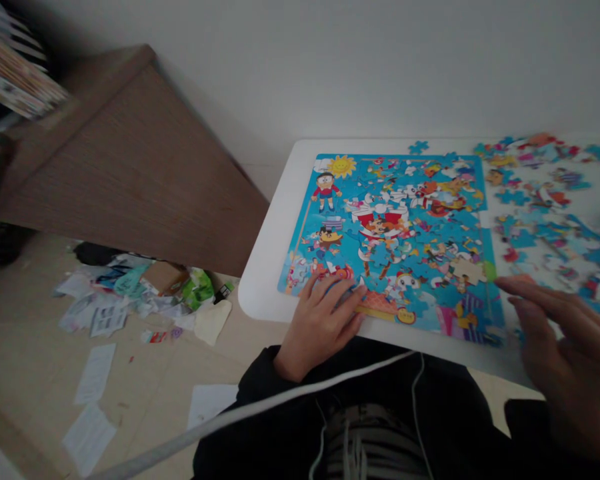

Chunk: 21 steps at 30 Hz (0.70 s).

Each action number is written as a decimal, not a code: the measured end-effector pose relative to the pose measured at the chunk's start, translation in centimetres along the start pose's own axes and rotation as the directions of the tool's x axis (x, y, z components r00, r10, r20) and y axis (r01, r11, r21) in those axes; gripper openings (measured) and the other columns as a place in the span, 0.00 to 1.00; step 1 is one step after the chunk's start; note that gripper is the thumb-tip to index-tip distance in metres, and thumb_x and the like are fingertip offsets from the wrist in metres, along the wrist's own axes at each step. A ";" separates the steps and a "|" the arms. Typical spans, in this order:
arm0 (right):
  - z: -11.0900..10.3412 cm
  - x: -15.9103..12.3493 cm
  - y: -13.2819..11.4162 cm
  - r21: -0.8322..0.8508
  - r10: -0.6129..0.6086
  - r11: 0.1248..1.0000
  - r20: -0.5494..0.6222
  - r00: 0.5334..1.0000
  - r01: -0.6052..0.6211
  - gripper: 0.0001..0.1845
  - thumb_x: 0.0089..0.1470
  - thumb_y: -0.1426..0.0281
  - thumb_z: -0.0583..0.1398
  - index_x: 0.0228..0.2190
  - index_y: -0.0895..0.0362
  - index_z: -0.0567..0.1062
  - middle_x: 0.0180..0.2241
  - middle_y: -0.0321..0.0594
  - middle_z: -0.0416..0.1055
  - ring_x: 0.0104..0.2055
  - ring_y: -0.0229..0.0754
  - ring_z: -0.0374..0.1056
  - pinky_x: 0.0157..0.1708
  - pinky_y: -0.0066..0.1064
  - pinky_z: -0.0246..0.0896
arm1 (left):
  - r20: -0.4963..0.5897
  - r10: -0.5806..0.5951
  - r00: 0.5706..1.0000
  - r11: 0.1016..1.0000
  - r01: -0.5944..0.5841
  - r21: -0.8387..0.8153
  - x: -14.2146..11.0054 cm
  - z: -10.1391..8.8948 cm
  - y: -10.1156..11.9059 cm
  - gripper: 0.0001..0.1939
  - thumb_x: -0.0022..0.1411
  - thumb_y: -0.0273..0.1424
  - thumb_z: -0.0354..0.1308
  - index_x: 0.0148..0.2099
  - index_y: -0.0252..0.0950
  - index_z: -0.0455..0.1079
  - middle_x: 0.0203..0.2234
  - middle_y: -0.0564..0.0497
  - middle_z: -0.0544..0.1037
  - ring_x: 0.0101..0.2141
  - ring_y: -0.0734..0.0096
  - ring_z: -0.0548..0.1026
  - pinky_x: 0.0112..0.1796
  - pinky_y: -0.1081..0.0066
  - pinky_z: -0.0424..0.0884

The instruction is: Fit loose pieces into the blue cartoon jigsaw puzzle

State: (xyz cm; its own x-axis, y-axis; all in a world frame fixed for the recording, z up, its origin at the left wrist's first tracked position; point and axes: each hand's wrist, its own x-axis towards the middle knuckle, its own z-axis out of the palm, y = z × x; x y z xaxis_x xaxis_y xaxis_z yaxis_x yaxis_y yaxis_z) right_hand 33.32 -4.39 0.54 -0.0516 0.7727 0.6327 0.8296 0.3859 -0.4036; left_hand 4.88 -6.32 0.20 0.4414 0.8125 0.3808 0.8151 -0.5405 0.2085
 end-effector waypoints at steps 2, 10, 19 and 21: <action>0.0 -0.1 0.1 0.014 0.024 1.000 -0.003 1.000 -0.024 0.22 0.51 0.77 0.61 0.46 0.46 0.76 0.36 0.35 0.78 0.34 0.41 0.75 0.36 0.31 0.68 | 0.000 -0.007 1.000 1.000 0.007 -0.026 -0.1 0.0 -0.1 0.15 0.65 0.31 0.52 0.52 0.35 0.68 0.43 0.47 0.76 0.48 0.61 0.70 0.53 0.52 0.62; 0.2 -0.3 0.2 0.036 0.032 0.999 -0.028 0.999 -0.031 0.23 0.49 0.78 0.62 0.46 0.44 0.76 0.36 0.32 0.78 0.33 0.40 0.74 0.34 0.30 0.67 | -0.048 -0.049 0.998 0.997 0.046 -0.061 -0.1 0.1 0.1 0.12 0.64 0.29 0.52 0.50 0.36 0.69 0.43 0.48 0.77 0.48 0.62 0.71 0.54 0.52 0.62; 0.0 -0.1 0.1 0.024 0.020 1.000 -0.010 1.000 -0.020 0.25 0.50 0.78 0.62 0.48 0.42 0.75 0.37 0.31 0.78 0.33 0.40 0.74 0.35 0.30 0.68 | -0.061 -0.048 0.997 0.999 0.046 -0.026 0.2 -0.1 0.3 0.11 0.64 0.28 0.53 0.48 0.36 0.70 0.44 0.49 0.78 0.48 0.63 0.72 0.54 0.53 0.61; 0.0 -0.1 0.1 0.013 0.019 1.000 0.002 1.000 -0.019 0.25 0.51 0.78 0.62 0.48 0.42 0.74 0.37 0.31 0.78 0.33 0.40 0.75 0.35 0.30 0.69 | -0.066 -0.039 0.997 0.999 0.037 -0.020 0.3 -0.1 0.5 0.11 0.64 0.28 0.53 0.48 0.35 0.70 0.44 0.49 0.78 0.48 0.62 0.71 0.54 0.53 0.61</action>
State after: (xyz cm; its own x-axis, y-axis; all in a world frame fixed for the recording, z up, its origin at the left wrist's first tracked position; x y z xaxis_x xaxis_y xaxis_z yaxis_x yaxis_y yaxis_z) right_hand 33.46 -4.44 0.42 -0.0367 0.7811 0.6234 0.8230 0.3775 -0.4245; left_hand 5.39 -6.31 0.48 0.3837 0.8165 0.4313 0.8235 -0.5139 0.2403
